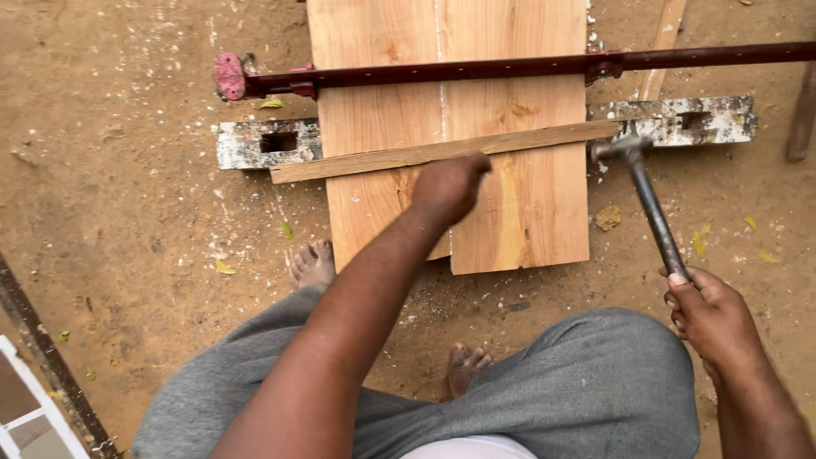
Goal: The person hammers nails into wooden planks that are clamped together. They position nails and strike them with a hammer to secure the pieces.
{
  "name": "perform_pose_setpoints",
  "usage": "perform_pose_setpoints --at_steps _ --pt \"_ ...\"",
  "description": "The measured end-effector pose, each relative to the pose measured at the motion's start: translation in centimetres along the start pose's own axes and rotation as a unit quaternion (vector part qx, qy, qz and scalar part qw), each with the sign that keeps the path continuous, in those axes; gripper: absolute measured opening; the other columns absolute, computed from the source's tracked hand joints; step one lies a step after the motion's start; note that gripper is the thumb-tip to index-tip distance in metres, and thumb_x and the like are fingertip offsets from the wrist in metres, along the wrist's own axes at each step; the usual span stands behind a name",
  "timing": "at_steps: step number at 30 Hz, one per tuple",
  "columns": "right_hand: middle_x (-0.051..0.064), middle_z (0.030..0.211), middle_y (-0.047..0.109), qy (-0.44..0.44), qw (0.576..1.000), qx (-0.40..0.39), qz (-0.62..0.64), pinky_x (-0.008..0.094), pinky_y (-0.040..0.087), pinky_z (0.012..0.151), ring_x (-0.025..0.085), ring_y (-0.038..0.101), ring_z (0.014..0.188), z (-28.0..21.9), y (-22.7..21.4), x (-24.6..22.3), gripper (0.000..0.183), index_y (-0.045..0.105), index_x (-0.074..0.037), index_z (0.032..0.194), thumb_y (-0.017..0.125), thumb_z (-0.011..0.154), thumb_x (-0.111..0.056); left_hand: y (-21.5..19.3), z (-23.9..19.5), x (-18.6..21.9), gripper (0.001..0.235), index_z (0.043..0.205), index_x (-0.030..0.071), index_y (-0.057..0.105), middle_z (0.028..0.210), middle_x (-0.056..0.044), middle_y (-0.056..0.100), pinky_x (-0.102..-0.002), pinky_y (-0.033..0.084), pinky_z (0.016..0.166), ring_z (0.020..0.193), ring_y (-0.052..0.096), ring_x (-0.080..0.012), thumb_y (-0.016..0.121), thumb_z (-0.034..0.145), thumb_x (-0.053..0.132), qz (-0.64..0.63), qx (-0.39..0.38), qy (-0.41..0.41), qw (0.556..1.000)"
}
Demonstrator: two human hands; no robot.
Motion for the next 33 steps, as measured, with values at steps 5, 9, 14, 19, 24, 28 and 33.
perform_pose_setpoints --at_steps 5,9,14,19,24,28,33 --pt "0.004 0.100 0.063 -0.150 0.969 0.050 0.188 0.028 0.058 0.081 0.012 0.064 0.083 -5.7 3.7 -5.8 0.028 0.052 0.000 0.128 0.061 0.103 -0.011 0.4 3.0 -2.5 0.013 0.101 0.017 0.075 0.103 -0.001 0.073 -0.039 0.058 0.083 0.094 0.072 -0.0187 0.069 0.094 0.026 -0.018 0.094 -0.005 0.995" --pt "0.002 0.091 0.060 -0.178 0.936 0.002 0.304 0.025 0.057 0.067 0.009 0.058 0.073 -4.9 10.8 -10.2 0.029 0.055 -0.001 0.131 0.061 0.108 -0.018 1.6 4.4 -3.4 0.013 0.098 0.016 0.075 0.098 -0.001 0.071 -0.037 0.058 0.083 0.090 0.068 -0.0186 0.073 0.093 0.027 0.010 0.075 -0.019 0.997" --pt "-0.003 0.076 0.055 -0.060 0.961 0.032 0.266 0.018 0.040 0.042 0.003 0.046 0.055 -2.5 18.1 -12.3 0.034 0.059 -0.007 0.130 0.055 0.104 -0.029 0.8 4.2 -3.6 0.010 0.095 0.013 0.076 0.098 -0.002 0.069 -0.041 0.056 0.084 0.094 0.067 -0.0224 0.075 0.092 0.023 0.033 0.085 -0.003 0.996" --pt "-0.004 0.070 0.049 0.048 0.976 -0.004 0.212 0.019 0.040 0.042 0.003 0.042 0.051 -0.5 22.5 -9.5 0.037 0.060 -0.011 0.130 0.042 0.109 -0.036 1.3 4.3 -4.0 0.013 0.095 0.013 0.076 0.096 -0.003 0.068 -0.042 0.056 0.085 0.093 0.067 -0.0236 0.077 0.091 0.025 0.036 0.096 0.005 0.995" --pt "-0.004 0.072 0.047 -0.029 0.986 -0.022 0.163 0.020 0.041 0.048 0.003 0.043 0.057 -0.1 23.6 -8.1 0.039 0.059 -0.009 0.133 0.044 0.109 -0.036 1.6 4.3 -4.4 0.015 0.098 0.012 0.075 0.096 -0.004 0.068 -0.041 0.056 0.086 0.094 0.067 -0.0238 0.077 0.091 0.025 0.042 0.104 0.012 0.994" --pt "-0.005 0.074 0.051 -0.078 0.994 0.001 0.074 0.021 0.046 0.052 0.003 0.050 0.062 -0.6 23.0 -8.6 0.039 0.057 -0.009 0.133 0.042 0.109 -0.035 1.7 4.1 -4.5 0.014 0.097 0.012 0.075 0.097 -0.004 0.068 -0.041 0.056 0.087 0.096 0.067 -0.0233 0.077 0.091 0.025 0.042 0.102 0.014 0.994" --pt "-0.003 0.073 0.054 -0.045 0.998 -0.019 0.036 0.023 0.044 0.051 0.005 0.050 0.060 -0.3 22.6 -9.4 0.041 0.057 -0.011 0.135 0.045 0.106 -0.037 1.3 4.7 -3.9 0.013 0.098 0.013 0.076 0.098 -0.002 0.068 -0.041 0.057 0.087 0.097 0.066 -0.0223 0.078 0.091 0.024 0.051 0.101 0.018 0.993"
Point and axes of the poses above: each hand's wrist, its own z-axis towards the middle knuckle, its own y-axis out of the palm, x = y × z, the point moved 7 cm from there along z, towards the middle knuckle
